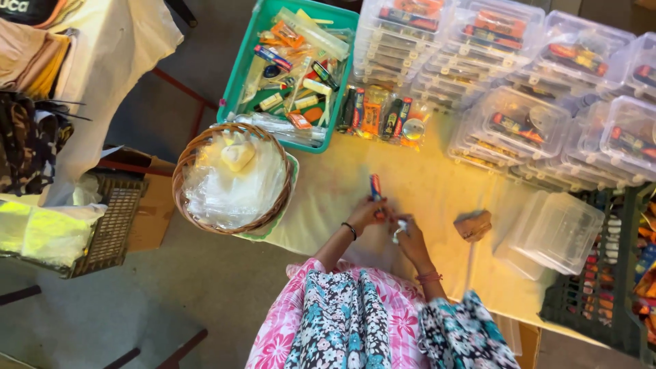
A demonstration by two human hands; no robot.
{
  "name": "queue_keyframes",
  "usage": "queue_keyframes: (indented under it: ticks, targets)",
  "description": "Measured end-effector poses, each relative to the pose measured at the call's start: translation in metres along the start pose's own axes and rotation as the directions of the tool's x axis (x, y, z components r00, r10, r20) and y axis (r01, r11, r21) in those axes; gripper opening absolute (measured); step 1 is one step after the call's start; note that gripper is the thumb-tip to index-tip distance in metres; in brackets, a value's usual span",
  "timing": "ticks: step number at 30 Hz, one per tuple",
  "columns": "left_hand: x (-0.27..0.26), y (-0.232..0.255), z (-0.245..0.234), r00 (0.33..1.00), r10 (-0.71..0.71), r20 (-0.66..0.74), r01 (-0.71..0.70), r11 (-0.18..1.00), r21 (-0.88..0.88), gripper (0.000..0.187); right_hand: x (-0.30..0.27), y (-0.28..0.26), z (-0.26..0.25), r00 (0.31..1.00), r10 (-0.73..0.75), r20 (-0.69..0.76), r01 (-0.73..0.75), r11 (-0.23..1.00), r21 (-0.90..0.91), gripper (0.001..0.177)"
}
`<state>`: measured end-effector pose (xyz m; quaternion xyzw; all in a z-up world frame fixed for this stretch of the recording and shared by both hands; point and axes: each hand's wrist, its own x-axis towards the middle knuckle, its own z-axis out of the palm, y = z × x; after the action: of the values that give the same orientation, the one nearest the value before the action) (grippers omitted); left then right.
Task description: The recorder is packing small items like toothpaste boxes and small containers into plastic bags.
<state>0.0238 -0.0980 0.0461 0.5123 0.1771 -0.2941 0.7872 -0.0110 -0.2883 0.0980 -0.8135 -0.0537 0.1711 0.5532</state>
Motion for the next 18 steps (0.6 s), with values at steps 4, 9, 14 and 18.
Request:
queue_keyframes:
  ticks: [4, 9, 14, 18]
  targets:
    - [-0.026, 0.035, 0.010, 0.988, -0.038, -0.152, -0.003, 0.965, -0.262, 0.023, 0.000, 0.015, -0.010, 0.989, 0.059, -0.139, -0.015, 0.955, 0.296, 0.042]
    - [-0.035, 0.025, 0.017, 0.985, 0.129, -0.116, -0.151, 0.966, -0.210, 0.021, -0.006, -0.057, -0.023, 0.976, 0.015, -0.217, 0.068, 0.927, 0.370, 0.048]
    - [-0.071, 0.060, 0.039, 0.983, 0.160, -0.094, -0.179, 0.949, -0.260, 0.020, -0.006, -0.124, -0.032, 0.978, 0.112, -0.175, -0.003, 0.849, 0.528, 0.048]
    - [-0.094, 0.072, 0.051, 0.986, 0.112, -0.124, -0.147, 0.934, -0.327, 0.025, -0.009, -0.143, -0.037, 0.983, 0.104, -0.150, 0.007, 0.799, 0.601, 0.047]
